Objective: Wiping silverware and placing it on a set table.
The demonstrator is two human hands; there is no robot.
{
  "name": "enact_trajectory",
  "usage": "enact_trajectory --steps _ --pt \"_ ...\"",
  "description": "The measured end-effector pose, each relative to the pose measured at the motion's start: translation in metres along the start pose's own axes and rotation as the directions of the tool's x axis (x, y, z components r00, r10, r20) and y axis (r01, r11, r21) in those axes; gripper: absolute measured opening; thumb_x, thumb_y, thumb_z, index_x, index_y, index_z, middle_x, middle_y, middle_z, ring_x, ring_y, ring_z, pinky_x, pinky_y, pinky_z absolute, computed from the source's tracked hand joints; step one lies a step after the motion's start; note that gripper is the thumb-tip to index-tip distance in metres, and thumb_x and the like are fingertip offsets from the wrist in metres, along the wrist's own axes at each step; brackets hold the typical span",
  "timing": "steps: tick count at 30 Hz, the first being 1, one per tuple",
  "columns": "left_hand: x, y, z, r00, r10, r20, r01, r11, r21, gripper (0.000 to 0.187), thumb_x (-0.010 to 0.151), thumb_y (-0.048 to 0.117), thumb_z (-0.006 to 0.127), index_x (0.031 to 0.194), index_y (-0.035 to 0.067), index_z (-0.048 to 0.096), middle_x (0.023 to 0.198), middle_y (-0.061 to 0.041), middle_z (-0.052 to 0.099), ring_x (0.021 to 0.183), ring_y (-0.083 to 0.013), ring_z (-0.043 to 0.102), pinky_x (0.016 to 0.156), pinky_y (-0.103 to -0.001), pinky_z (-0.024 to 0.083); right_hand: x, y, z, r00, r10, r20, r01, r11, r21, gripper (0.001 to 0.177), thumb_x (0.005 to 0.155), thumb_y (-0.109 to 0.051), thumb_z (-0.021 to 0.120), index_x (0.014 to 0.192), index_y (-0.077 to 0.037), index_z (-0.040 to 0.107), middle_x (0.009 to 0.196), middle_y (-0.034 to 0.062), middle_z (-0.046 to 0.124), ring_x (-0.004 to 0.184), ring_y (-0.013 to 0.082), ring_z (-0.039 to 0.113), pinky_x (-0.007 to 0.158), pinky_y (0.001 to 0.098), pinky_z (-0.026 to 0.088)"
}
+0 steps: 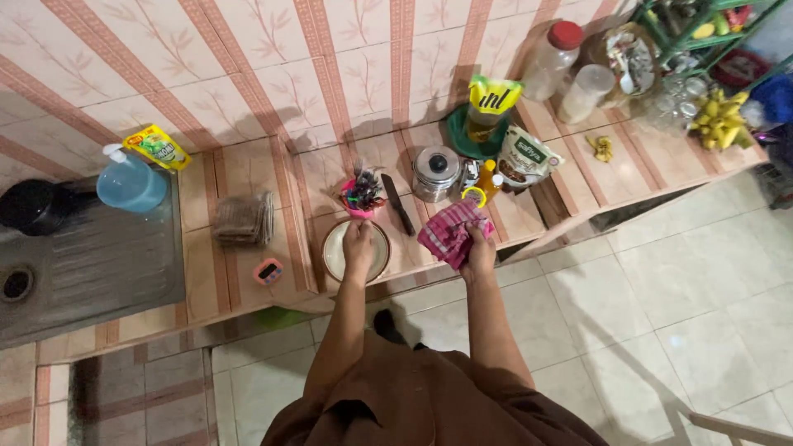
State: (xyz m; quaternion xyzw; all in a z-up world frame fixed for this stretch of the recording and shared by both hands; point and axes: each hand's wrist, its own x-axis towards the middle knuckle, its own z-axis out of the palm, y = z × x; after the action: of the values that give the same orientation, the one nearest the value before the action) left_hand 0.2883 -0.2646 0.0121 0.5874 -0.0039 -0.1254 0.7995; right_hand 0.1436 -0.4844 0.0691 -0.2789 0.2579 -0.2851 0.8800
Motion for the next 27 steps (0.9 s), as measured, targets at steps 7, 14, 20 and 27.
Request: enact_trajectory --steps 7,14,20,27 --pt "0.098 -0.017 0.003 0.968 0.246 -0.038 -0.238 0.959 0.153 0.012 0.102 0.008 0.064 0.111 0.000 0.068 0.091 -0.002 0.069 0.078 -0.0090 0.061 0.069 -0.026 0.051 0.059 0.019 0.036 0.997 0.028 -0.076 -0.037 0.992 -0.117 0.032 0.093 -0.002 0.062 0.125 -0.001 0.060 0.113 0.0096 0.070 0.102 0.0252 0.071 0.091 0.0417 0.060" --pt "0.116 -0.007 0.022 0.994 0.108 -0.006 -0.093 0.889 0.449 0.019 0.101 0.012 0.062 0.116 0.001 0.066 0.092 -0.013 0.073 0.073 -0.0238 0.071 0.063 -0.037 0.056 0.107 0.067 0.063 1.000 -0.004 0.027 0.006 0.997 -0.071 0.032 0.092 0.005 0.061 0.122 -0.005 0.058 0.107 0.0063 0.068 0.102 0.0226 0.069 0.092 0.0391 0.058" --pt "0.154 -0.046 0.018 0.919 0.394 0.007 -0.324 0.746 0.581 0.023 0.099 0.014 0.065 0.116 -0.001 0.067 0.105 -0.015 0.072 0.096 -0.0274 0.071 0.085 -0.038 0.055 0.150 0.090 0.065 0.993 0.058 0.100 -0.049 0.995 -0.092 0.030 0.093 0.006 0.060 0.121 -0.005 0.060 0.106 0.0065 0.068 0.099 0.0220 0.069 0.089 0.0382 0.058" --pt "0.138 -0.064 0.029 0.968 0.246 -0.049 -0.190 0.847 0.496 0.024 0.098 0.014 0.064 0.118 0.001 0.067 0.105 -0.013 0.073 0.091 -0.0229 0.069 0.081 -0.036 0.055 0.153 0.086 0.053 0.993 0.113 0.045 -0.110 0.991 -0.071 0.030 0.091 0.005 0.058 0.119 -0.005 0.060 0.105 0.0074 0.069 0.099 0.0225 0.070 0.089 0.0381 0.060"
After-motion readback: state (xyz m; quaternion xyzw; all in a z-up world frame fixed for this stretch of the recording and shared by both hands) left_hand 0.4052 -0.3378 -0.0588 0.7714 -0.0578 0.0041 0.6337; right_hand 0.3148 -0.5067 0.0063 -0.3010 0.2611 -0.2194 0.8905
